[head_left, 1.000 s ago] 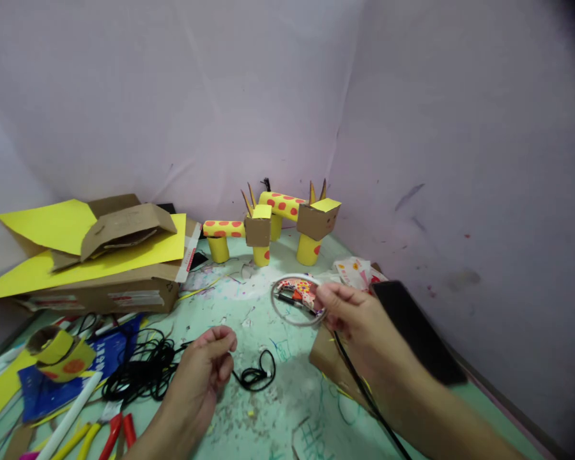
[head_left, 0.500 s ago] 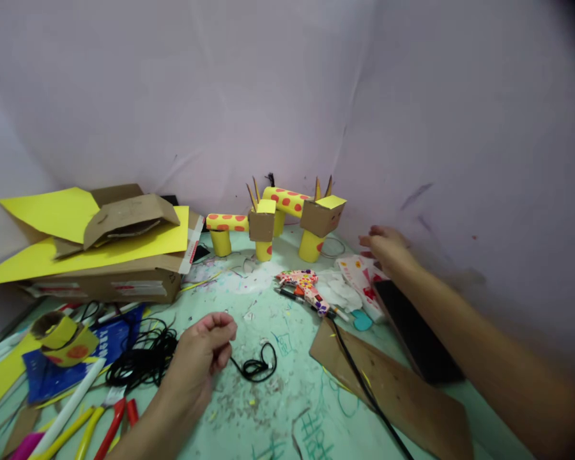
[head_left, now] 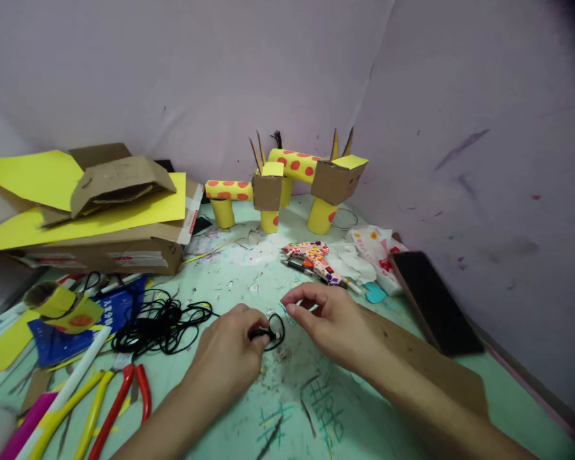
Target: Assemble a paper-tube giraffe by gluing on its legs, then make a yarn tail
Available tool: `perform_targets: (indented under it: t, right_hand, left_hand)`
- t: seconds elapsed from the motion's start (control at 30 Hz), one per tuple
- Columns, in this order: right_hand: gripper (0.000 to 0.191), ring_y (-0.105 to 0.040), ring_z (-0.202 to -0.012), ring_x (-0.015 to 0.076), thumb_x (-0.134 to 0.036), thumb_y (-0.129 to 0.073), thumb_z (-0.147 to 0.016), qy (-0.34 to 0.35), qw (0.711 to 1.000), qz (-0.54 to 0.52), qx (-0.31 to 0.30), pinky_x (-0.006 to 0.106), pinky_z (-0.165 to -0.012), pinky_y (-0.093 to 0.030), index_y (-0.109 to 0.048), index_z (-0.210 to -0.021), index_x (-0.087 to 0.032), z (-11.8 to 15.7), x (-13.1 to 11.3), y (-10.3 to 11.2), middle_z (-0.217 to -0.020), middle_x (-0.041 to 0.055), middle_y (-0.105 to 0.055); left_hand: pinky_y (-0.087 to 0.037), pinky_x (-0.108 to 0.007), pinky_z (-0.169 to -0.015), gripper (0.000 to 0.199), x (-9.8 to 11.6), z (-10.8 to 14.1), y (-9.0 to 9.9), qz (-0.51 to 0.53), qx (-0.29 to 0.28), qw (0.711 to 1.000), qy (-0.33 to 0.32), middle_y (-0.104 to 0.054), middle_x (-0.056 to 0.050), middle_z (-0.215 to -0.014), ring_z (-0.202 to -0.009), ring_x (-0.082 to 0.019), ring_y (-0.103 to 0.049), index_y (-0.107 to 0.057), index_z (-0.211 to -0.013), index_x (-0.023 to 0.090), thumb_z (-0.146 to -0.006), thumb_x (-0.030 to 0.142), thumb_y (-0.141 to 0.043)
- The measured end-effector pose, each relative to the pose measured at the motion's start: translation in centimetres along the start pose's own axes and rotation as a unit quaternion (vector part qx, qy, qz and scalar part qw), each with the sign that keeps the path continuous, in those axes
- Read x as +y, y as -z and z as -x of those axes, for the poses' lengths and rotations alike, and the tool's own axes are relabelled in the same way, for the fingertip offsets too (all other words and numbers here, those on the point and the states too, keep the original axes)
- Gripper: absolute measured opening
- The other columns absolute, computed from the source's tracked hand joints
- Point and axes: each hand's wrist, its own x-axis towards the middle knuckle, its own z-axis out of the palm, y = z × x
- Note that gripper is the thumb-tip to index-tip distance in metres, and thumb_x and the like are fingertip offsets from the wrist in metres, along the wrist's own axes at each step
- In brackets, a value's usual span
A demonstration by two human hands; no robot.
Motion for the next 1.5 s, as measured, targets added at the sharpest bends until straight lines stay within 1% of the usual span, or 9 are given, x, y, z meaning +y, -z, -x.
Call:
perform_targets:
  t: [0.17, 0.4, 0.7, 0.8, 0.97, 1.03, 1.17, 1.4, 1.5]
  right_hand:
    - [0.014, -0.056, -0.063, 0.0126, -0.022, -0.056, -0.077, 0.013, 0.999, -0.032, 0.021, 0.024, -0.056, -0.044, -0.068, -0.084, -0.022, -0.5, 1.5, -0.5, -0.075, 0.0004, -0.067]
    - [0.015, -0.051, -0.056, 0.0106, -0.02, -0.055, -0.076, -0.042, 0.991, -0.125, 0.004, 0.023, -0.052, -0.045, -0.068, -0.085, -0.02, 0.6, 1.4, -0.8, -0.072, 0.0013, -0.064]
    - [0.006, -0.044, -0.037, 0.0059, -0.019, -0.062, -0.065, -0.202, 0.942, -0.262, -0.058, 0.02, -0.038, -0.037, -0.06, -0.07, -0.015, 0.5, -0.3, -1.2, -0.052, -0.0055, -0.052]
    - [0.005, -0.043, -0.04, 0.0062, -0.018, -0.062, -0.064, -0.166, 0.95, -0.261, -0.052, 0.019, -0.04, -0.036, -0.058, -0.065, -0.015, 0.6, 0.0, -1.3, -0.048, -0.0066, -0.048]
    - [0.006, -0.041, -0.041, 0.0066, -0.016, -0.056, -0.065, -0.125, 0.959, -0.249, -0.055, 0.019, -0.041, -0.037, -0.054, -0.06, -0.017, 1.1, 0.5, -1.1, -0.045, -0.0073, -0.045]
    - [0.006, -0.042, -0.041, 0.0067, -0.017, -0.056, -0.065, -0.117, 0.958, -0.255, -0.056, 0.019, -0.041, -0.037, -0.054, -0.06, -0.017, 1.2, 0.4, -1.1, -0.045, -0.0072, -0.046]
    - [0.008, -0.048, -0.043, 0.0067, -0.023, -0.063, -0.065, -0.125, 0.94, -0.31, -0.062, 0.019, -0.044, -0.039, -0.06, -0.065, -0.015, 1.1, 0.3, -1.2, -0.052, -0.0041, -0.054]
    - [0.03, -0.051, -0.042, 0.0069, -0.03, -0.062, -0.07, -0.146, 0.949, -0.278, -0.037, 0.022, -0.046, -0.041, -0.068, -0.094, -0.012, 0.9, 0.5, -1.1, -0.07, 0.0033, -0.066]
    - [0.026, -0.051, -0.046, 0.0089, -0.03, -0.063, -0.071, -0.096, 0.972, -0.212, -0.039, 0.022, -0.046, -0.04, -0.069, -0.091, -0.014, 1.1, 0.5, -1.0, -0.064, 0.0014, -0.063]
  left_hand:
    - [-0.033, -0.028, -0.063, 0.013, 0.0, 0.0, -1.0, -0.064, -0.008, 0.998, -0.003, -0.057, -0.002, -0.08, -0.07, -0.017, -0.052, -0.058, -0.071, 0.02, -0.075, 0.014, -0.047]
    - [-0.033, -0.025, -0.054, 0.012, -0.3, -0.4, -0.8, 0.096, 0.061, 0.992, 0.061, -0.049, 0.003, -0.059, -0.057, -0.014, -0.044, -0.052, -0.069, 0.02, -0.078, 0.026, -0.047]
    - [-0.034, -0.022, -0.046, 0.019, 1.0, 0.7, -1.3, 0.179, 0.057, 0.981, 0.04, -0.048, 0.003, -0.055, -0.05, -0.012, -0.043, -0.051, -0.068, 0.02, -0.077, 0.036, -0.047]
    - [-0.033, -0.021, -0.045, 0.018, 1.2, 0.9, -1.2, 0.182, 0.056, 0.981, 0.029, -0.047, 0.003, -0.053, -0.048, -0.011, -0.042, -0.052, -0.067, 0.019, -0.076, 0.035, -0.049]
    - [-0.029, -0.018, -0.041, 0.027, 1.3, 1.2, -1.0, 0.259, 0.142, 0.953, 0.063, -0.038, 0.009, -0.048, -0.043, -0.009, -0.036, -0.056, -0.093, 0.019, -0.073, 0.038, -0.058]
    - [-0.031, -0.019, -0.042, 0.032, 1.4, 1.2, -1.0, 0.272, 0.118, 0.953, 0.061, -0.041, 0.008, -0.048, -0.044, -0.009, -0.038, -0.059, -0.096, 0.018, -0.072, 0.039, -0.06]
    - [-0.038, -0.021, -0.046, 0.027, 1.9, 1.0, -0.9, 0.279, 0.026, 0.957, 0.071, -0.056, 0.001, -0.052, -0.049, -0.012, -0.046, -0.067, -0.079, 0.015, -0.067, 0.038, -0.061]
    - [-0.038, -0.022, -0.047, 0.021, 2.2, 0.5, -0.4, 0.274, 0.072, 0.952, 0.114, -0.06, -0.002, -0.053, -0.051, -0.013, -0.047, -0.066, -0.059, 0.015, -0.061, 0.035, -0.059]
    - [-0.038, -0.022, -0.047, 0.021, 2.2, 0.6, -0.5, 0.273, 0.063, 0.955, 0.101, -0.06, -0.001, -0.053, -0.051, -0.012, -0.047, -0.066, -0.059, 0.015, -0.062, 0.035, -0.059]
